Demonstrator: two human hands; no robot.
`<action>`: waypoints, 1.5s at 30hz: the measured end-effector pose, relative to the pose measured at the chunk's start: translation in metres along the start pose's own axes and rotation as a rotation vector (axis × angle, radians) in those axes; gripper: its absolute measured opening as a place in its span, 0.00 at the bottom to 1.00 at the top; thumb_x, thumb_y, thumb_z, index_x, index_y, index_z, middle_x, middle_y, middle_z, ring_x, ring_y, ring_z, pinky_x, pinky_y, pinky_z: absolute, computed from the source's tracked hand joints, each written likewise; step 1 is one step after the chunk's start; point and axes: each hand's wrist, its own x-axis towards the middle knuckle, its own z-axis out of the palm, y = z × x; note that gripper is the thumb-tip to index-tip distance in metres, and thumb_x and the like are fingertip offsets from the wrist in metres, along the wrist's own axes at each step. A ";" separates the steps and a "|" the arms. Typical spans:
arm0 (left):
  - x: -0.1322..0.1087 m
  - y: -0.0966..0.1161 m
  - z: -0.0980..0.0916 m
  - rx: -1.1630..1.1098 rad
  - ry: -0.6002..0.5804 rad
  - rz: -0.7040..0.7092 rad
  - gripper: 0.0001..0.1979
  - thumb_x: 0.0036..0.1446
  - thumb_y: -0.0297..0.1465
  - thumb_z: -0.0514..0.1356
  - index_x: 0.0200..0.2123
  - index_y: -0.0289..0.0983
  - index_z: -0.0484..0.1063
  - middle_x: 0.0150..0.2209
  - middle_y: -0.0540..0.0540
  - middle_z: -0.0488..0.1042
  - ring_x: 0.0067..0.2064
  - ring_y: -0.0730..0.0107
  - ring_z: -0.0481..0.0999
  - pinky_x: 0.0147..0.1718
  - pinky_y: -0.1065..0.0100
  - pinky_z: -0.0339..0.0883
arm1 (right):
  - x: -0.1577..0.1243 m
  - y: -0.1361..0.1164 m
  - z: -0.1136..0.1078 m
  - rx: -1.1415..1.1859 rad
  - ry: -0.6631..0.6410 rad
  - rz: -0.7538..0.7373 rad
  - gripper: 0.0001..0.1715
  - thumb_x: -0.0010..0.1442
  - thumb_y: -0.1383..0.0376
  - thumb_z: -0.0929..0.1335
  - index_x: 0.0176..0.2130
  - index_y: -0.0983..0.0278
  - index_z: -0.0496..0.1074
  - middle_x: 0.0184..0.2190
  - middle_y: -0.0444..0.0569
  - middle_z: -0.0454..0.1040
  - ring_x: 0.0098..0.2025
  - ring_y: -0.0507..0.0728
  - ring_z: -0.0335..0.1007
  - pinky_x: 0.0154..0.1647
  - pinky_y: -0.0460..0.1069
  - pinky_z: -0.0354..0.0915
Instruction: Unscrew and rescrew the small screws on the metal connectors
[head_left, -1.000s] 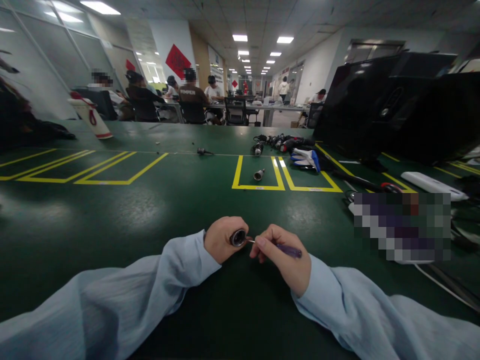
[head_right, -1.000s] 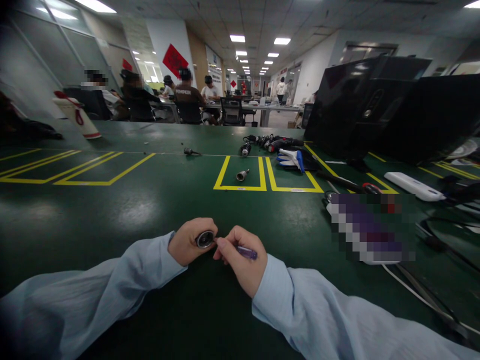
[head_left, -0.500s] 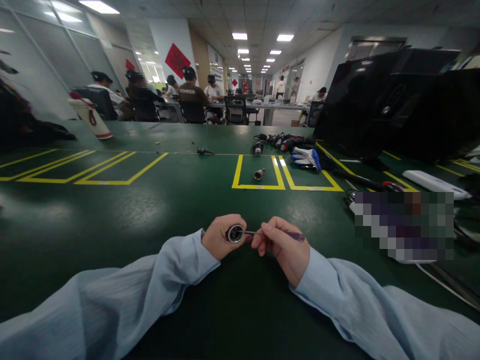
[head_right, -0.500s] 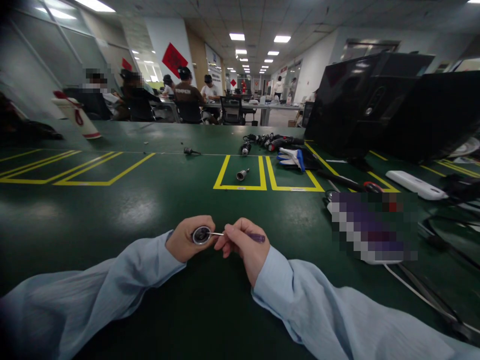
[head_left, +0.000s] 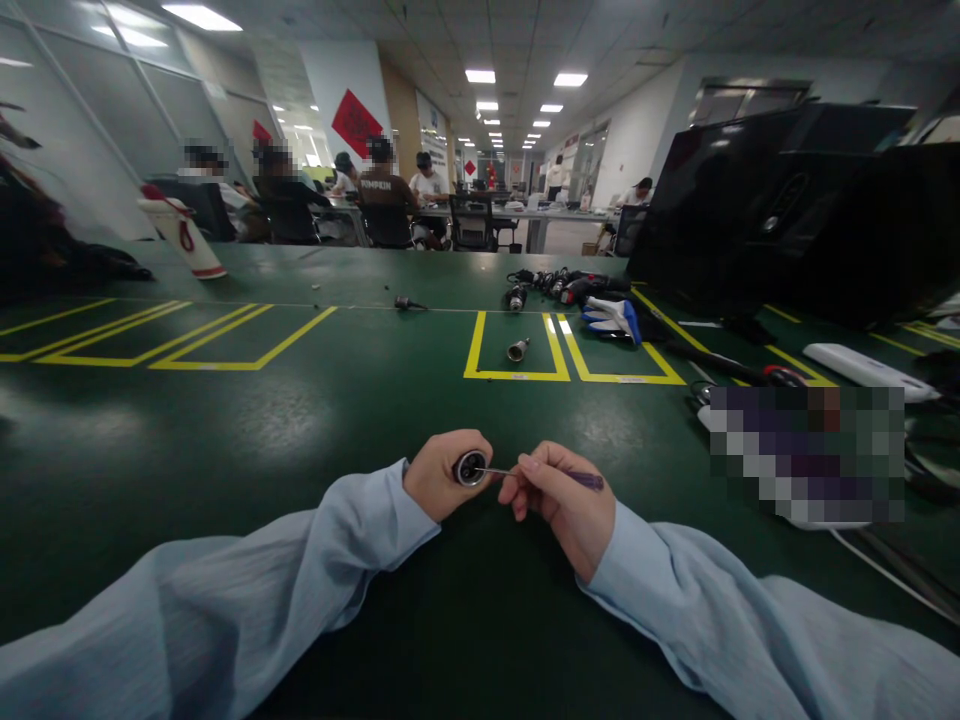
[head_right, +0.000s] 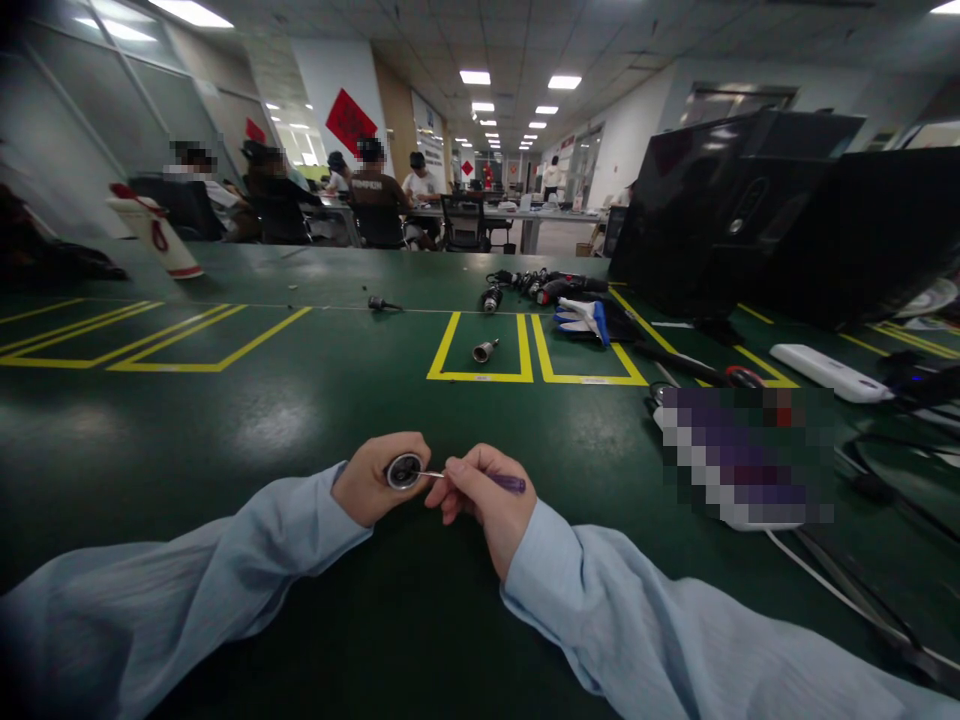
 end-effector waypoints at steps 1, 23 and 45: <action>0.000 0.000 0.000 -0.015 0.011 0.001 0.08 0.47 0.29 0.56 0.19 0.34 0.61 0.20 0.52 0.62 0.23 0.77 0.61 0.22 0.75 0.56 | 0.000 0.000 0.000 0.020 -0.005 0.007 0.13 0.50 0.63 0.67 0.21 0.66 0.62 0.18 0.45 0.71 0.20 0.49 0.63 0.22 0.44 0.58; 0.000 0.003 -0.001 -0.089 0.013 0.027 0.06 0.46 0.26 0.56 0.20 0.34 0.61 0.20 0.51 0.62 0.23 0.78 0.62 0.22 0.75 0.56 | -0.004 0.008 -0.006 -0.245 -0.112 -0.202 0.09 0.56 0.64 0.65 0.27 0.66 0.66 0.26 0.46 0.73 0.26 0.49 0.65 0.29 0.46 0.62; -0.002 0.002 -0.001 -0.043 0.039 0.031 0.07 0.45 0.27 0.56 0.19 0.34 0.60 0.18 0.52 0.61 0.21 0.78 0.61 0.20 0.76 0.55 | -0.004 0.010 -0.001 -0.188 -0.085 -0.137 0.11 0.55 0.61 0.65 0.25 0.65 0.64 0.24 0.45 0.72 0.25 0.50 0.65 0.26 0.46 0.62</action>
